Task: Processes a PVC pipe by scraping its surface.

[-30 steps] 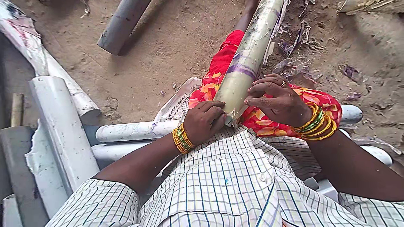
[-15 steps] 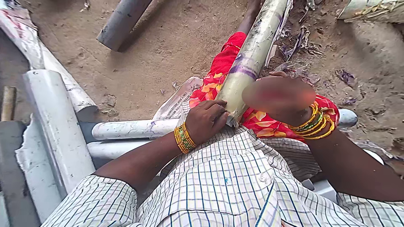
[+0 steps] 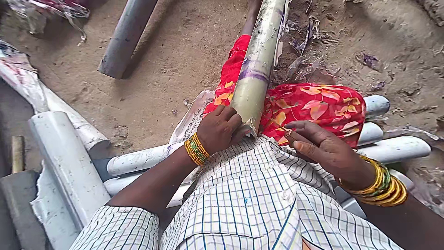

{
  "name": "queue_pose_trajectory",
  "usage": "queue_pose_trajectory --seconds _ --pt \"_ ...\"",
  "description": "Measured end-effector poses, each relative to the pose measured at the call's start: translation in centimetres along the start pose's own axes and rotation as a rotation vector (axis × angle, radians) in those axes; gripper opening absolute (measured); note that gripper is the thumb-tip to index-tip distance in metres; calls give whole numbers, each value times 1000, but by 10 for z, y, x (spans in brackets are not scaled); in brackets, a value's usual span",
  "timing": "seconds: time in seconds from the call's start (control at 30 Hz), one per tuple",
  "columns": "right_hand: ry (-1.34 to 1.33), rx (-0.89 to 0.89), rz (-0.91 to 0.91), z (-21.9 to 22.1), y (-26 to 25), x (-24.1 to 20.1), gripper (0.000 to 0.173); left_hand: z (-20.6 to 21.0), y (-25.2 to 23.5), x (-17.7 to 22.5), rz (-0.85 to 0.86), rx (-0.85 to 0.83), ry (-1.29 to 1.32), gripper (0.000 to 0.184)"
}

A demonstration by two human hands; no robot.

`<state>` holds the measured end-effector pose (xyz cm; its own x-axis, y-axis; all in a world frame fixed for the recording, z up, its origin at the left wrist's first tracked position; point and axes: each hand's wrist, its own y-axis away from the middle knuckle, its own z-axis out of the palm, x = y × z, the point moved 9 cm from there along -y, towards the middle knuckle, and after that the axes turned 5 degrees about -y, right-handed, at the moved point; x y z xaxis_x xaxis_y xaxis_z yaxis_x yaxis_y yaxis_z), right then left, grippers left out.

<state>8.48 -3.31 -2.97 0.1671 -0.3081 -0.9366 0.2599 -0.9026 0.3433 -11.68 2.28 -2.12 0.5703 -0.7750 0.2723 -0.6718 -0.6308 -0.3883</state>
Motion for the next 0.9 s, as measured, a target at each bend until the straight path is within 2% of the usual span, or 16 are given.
queue_pose_trajectory --seconds 0.1,0.27,0.43,0.63,0.9 --pt "-124 -3 102 15 23 2 40 4 -6 4 53 -29 17 37" --pt "-66 96 106 16 40 10 17 8 -15 8 99 -69 124 38" --pt "-20 80 130 23 47 3 26 10 -18 16 123 -104 144 35" --pt "149 110 213 26 41 -1 22 14 -25 37 168 -96 105 31" --pt "173 144 307 31 48 3 26 23 -34 50 182 -122 59 31"
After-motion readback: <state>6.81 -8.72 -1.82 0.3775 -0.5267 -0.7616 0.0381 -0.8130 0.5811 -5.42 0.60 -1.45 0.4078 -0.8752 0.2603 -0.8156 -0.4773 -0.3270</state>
